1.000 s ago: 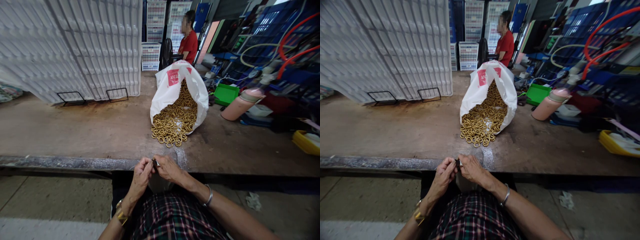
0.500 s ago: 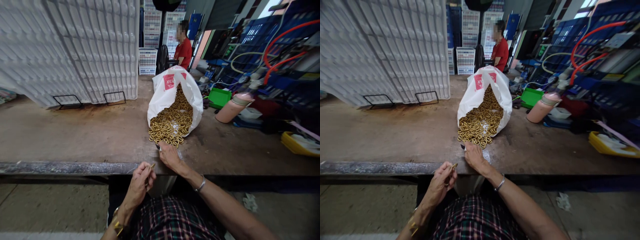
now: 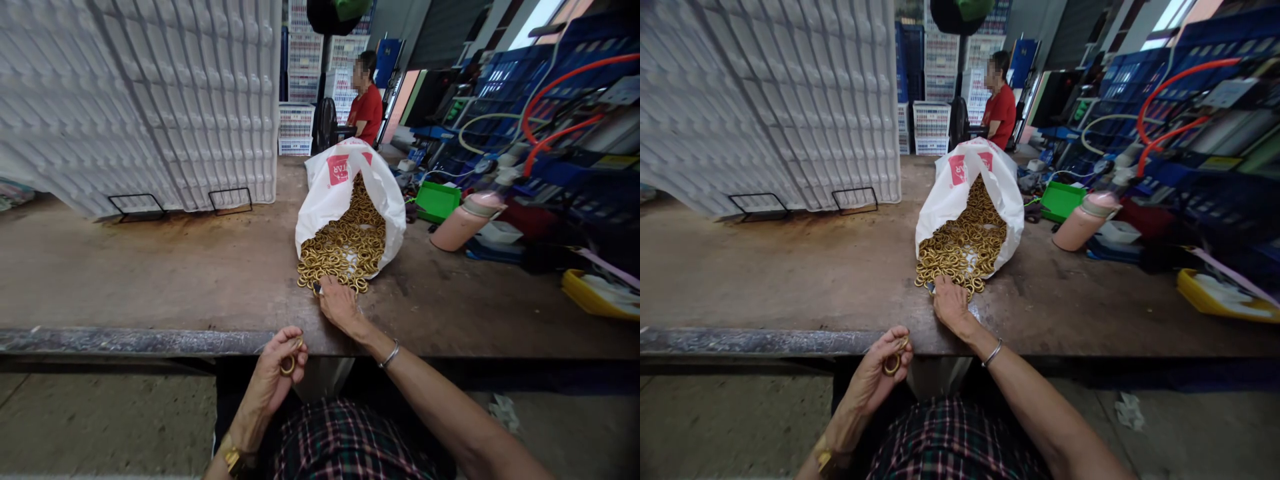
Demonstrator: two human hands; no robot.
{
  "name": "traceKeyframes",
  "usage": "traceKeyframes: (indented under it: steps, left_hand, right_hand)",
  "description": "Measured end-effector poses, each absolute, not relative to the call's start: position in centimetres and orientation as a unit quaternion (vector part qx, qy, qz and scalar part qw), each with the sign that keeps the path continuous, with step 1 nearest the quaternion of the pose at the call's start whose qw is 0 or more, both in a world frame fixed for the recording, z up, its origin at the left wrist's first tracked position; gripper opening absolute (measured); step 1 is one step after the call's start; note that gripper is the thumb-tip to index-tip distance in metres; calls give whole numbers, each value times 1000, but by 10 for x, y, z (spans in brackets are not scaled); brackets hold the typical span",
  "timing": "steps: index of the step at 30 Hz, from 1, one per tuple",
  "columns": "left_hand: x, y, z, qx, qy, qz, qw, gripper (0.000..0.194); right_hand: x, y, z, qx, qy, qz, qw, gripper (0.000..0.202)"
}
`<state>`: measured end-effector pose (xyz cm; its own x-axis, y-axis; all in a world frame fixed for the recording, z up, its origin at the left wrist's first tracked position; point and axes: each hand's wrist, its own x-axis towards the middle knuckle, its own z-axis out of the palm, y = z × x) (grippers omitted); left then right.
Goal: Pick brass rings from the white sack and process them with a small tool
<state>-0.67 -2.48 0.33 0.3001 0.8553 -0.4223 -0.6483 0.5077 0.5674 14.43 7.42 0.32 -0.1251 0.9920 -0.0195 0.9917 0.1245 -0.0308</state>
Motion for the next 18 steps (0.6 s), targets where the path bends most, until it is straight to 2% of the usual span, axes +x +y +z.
traceKeyframes:
  steps: [4, 7, 13, 18]
  left_hand:
    - [-9, -22, -2, 110, 332, 499, 793, 23]
    - [-9, -20, -4, 116, 354, 505, 778, 24]
    - [-4, -12, -3, 240, 456, 519, 682, 30]
    - [-3, -11, -6, 327, 507, 473, 642, 35]
  right_hand:
    - [146, 71, 3, -658, -752, 14, 18, 21]
    - [148, 63, 2, -632, -770, 36, 75, 20]
    - [145, 36, -5, -520, -821, 137, 192, 14]
    - [136, 23, -5, -455, -828, 200, 261, 13]
